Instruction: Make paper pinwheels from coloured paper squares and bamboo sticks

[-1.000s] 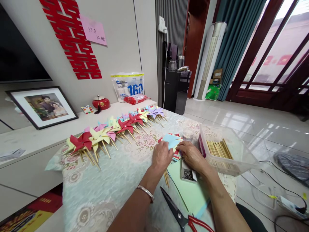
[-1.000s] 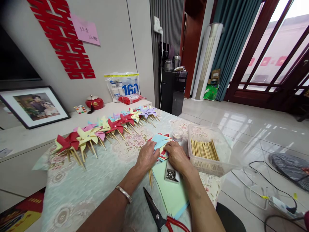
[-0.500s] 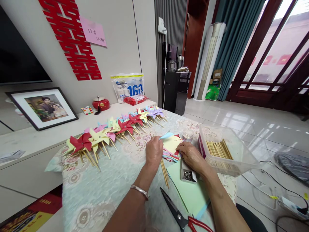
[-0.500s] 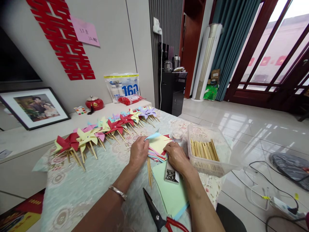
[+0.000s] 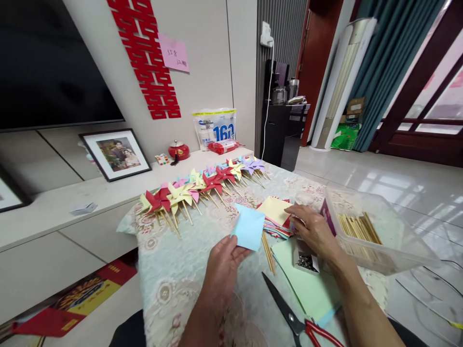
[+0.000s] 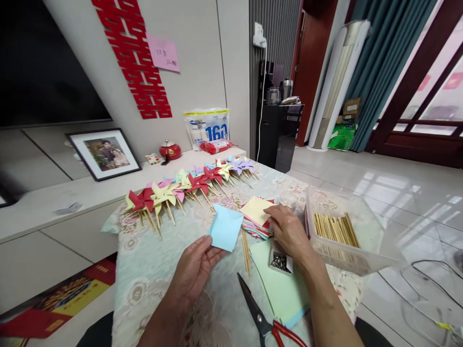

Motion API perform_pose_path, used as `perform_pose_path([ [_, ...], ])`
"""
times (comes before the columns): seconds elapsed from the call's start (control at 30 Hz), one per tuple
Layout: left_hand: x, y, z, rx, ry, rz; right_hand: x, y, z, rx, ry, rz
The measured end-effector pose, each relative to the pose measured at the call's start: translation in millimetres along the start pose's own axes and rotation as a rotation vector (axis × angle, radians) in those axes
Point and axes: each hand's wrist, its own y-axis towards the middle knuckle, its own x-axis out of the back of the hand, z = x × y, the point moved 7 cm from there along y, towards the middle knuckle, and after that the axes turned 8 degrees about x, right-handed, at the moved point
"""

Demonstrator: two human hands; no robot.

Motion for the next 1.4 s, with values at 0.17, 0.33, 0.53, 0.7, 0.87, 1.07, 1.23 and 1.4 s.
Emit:
perform_pose_path([
  [0.17, 7.8, -10, 16, 0.078, -0.041, 0.115, -1, 5, 26, -0.127, 0.371, -0.052],
  [0.33, 4.4, -10, 16, 0.083, -0.036, 0.168, -28, 2, 49, -0.275, 0.713, 0.054],
  [0.53, -0.9, -15, 17, 0.088, 0.006, 0.222, -50, -4, 51, -0.313, 0.721, 0.065],
  [0.7, -5.7, -17, 12, 0.026, 0.069, 0.265, -53, -5, 49, -0.351, 0.747, 0.061],
  [0.87, 1.6, -13, 8, -0.017, 0.105, 0.147, -59, -7, 50, -0.399, 0.874, 0.061],
  [1.07, 1.8, -12, 9, -0.001, 0.09, 0.167, -70, -9, 59, -0.461, 1.109, 0.126],
  [1.23, -1.1, -13, 19, 0.04, 0.154, 0.174, -70, -11, 63, -0.495, 1.169, 0.123],
  [1.4, 17.9, -1, 14, -0.157, 0.392, -0.054, -70, -11, 64, -0.468, 1.157, 0.136],
])
